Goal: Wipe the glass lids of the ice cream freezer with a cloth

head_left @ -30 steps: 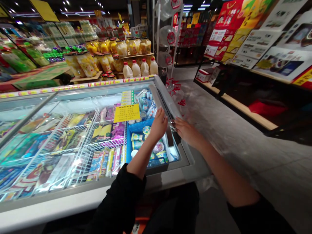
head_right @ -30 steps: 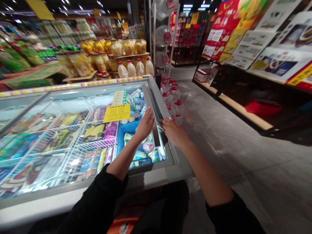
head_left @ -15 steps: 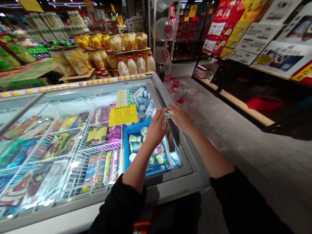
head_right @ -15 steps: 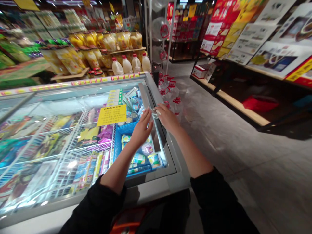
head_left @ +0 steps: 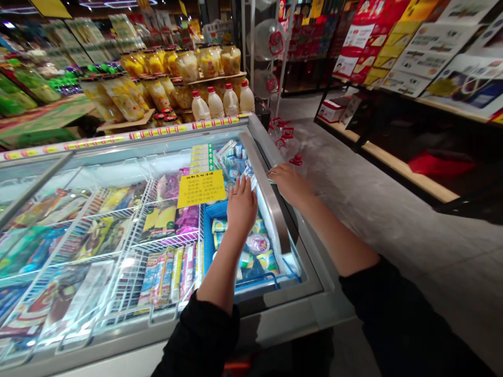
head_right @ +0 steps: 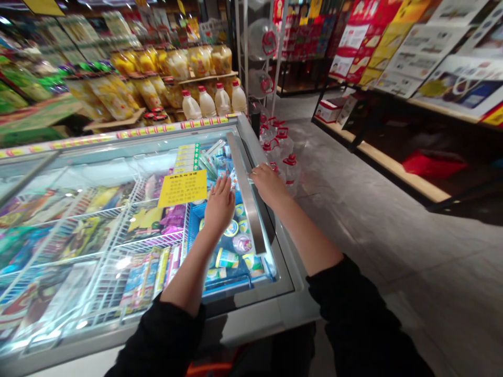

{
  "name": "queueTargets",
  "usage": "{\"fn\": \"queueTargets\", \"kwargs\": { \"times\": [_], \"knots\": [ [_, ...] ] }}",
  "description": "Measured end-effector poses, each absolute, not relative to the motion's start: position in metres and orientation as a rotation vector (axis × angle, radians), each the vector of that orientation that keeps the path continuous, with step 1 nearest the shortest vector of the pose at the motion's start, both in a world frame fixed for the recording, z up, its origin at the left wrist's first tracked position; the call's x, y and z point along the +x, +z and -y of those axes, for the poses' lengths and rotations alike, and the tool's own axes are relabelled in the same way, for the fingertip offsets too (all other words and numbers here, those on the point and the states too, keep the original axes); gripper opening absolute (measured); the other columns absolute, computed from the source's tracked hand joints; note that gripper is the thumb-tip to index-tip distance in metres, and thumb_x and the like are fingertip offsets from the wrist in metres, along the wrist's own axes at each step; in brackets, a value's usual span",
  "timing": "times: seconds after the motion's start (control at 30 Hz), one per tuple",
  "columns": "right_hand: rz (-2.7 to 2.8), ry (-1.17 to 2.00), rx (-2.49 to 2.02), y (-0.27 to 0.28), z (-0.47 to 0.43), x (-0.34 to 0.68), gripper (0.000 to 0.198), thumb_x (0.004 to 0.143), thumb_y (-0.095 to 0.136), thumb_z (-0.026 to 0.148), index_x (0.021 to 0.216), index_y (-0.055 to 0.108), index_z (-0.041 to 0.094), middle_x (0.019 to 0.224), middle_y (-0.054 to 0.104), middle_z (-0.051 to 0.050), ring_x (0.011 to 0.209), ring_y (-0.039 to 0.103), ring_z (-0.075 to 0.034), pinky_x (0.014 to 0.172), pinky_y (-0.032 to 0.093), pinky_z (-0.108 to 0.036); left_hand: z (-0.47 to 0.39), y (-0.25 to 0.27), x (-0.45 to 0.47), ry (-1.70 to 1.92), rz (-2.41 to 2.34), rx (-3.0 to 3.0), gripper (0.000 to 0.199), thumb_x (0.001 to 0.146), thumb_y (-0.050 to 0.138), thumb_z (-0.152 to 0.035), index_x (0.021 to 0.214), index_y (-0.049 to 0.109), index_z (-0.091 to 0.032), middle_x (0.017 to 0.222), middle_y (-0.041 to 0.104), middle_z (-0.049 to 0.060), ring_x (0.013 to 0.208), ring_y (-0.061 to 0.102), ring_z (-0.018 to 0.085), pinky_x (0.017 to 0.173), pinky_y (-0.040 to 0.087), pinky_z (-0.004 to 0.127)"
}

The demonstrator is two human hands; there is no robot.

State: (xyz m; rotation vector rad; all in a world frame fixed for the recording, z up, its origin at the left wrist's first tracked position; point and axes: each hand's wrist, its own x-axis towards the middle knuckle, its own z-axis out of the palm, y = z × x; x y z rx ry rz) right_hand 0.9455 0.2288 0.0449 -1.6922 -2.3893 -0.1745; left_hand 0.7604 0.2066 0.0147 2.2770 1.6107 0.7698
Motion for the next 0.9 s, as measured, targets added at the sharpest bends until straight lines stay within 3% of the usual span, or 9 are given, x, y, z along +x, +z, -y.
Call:
{"fn": "queueTargets", "kwargs": {
  "times": [0.13, 0.23, 0.4, 0.57, 0.77, 0.9],
  "knots": [
    [2.445, -0.144, -1.568, 0.031, -0.206, 0.959, 0.052, 0.096, 0.051, 0.005, 0.143, 0.068, 0.017, 0.153, 0.063, -0.015, 0.153, 0.043, -0.034, 0.129, 0.037, -0.052, -0.208, 0.016, 0.746, 0.605, -1.723, 2.313, 0.055, 0.107, 0.040, -0.019, 0.161, 0.046, -0.011, 0.174, 0.034, 0.013, 0.165, 0.025, 0.031, 0.135, 0.024, 0.055],
    [2.455, -0.118, -1.561, 0.025, -0.200, 0.967, 0.047, 0.100, 0.052, 0.011, 0.143, 0.068, 0.020, 0.154, 0.062, -0.011, 0.155, 0.043, -0.032, 0.130, 0.036, -0.050, -0.210, 0.018, 0.742, 0.571, -1.772, 2.307, 0.056, 0.106, 0.040, -0.020, 0.161, 0.045, -0.010, 0.174, 0.033, 0.015, 0.164, 0.026, 0.031, 0.134, 0.024, 0.056],
    [2.422, -0.083, -1.640, 0.027, -0.257, 0.959, 0.048, 0.102, 0.045, 0.008, 0.144, 0.067, 0.015, 0.158, 0.058, -0.014, 0.158, 0.038, -0.032, 0.132, 0.033, -0.049, -0.215, 0.019, 0.743, 0.566, -1.737, 2.325, 0.057, 0.106, 0.040, -0.019, 0.163, 0.042, -0.010, 0.174, 0.031, 0.014, 0.164, 0.027, 0.028, 0.134, 0.026, 0.051],
    [2.471, -0.082, -1.598, 0.031, -0.280, 0.955, 0.053, 0.097, 0.045, 0.003, 0.146, 0.065, 0.010, 0.151, 0.063, -0.018, 0.155, 0.042, -0.034, 0.129, 0.037, -0.049, -0.218, 0.016, 0.741, 0.570, -1.718, 2.337, 0.057, 0.106, 0.042, -0.019, 0.162, 0.045, -0.012, 0.173, 0.035, 0.013, 0.164, 0.026, 0.027, 0.134, 0.027, 0.050],
    [2.549, -0.089, -1.546, 0.029, -0.232, 0.971, 0.048, 0.101, 0.045, 0.009, 0.137, 0.073, 0.022, 0.146, 0.069, -0.011, 0.152, 0.048, -0.031, 0.129, 0.038, -0.049, -0.220, 0.017, 0.742, 0.543, -1.770, 2.260, 0.056, 0.106, 0.043, -0.020, 0.161, 0.047, -0.011, 0.171, 0.039, 0.015, 0.162, 0.033, 0.029, 0.133, 0.029, 0.050],
    [2.500, -0.083, -1.578, 0.028, -0.262, 0.968, 0.049, 0.100, 0.045, 0.007, 0.140, 0.071, 0.019, 0.148, 0.067, -0.011, 0.154, 0.045, -0.030, 0.130, 0.038, -0.050, -0.221, 0.019, 0.743, 0.539, -1.764, 2.276, 0.056, 0.105, 0.043, -0.019, 0.160, 0.047, -0.009, 0.171, 0.038, 0.016, 0.162, 0.033, 0.030, 0.133, 0.030, 0.052]
  ]
}}
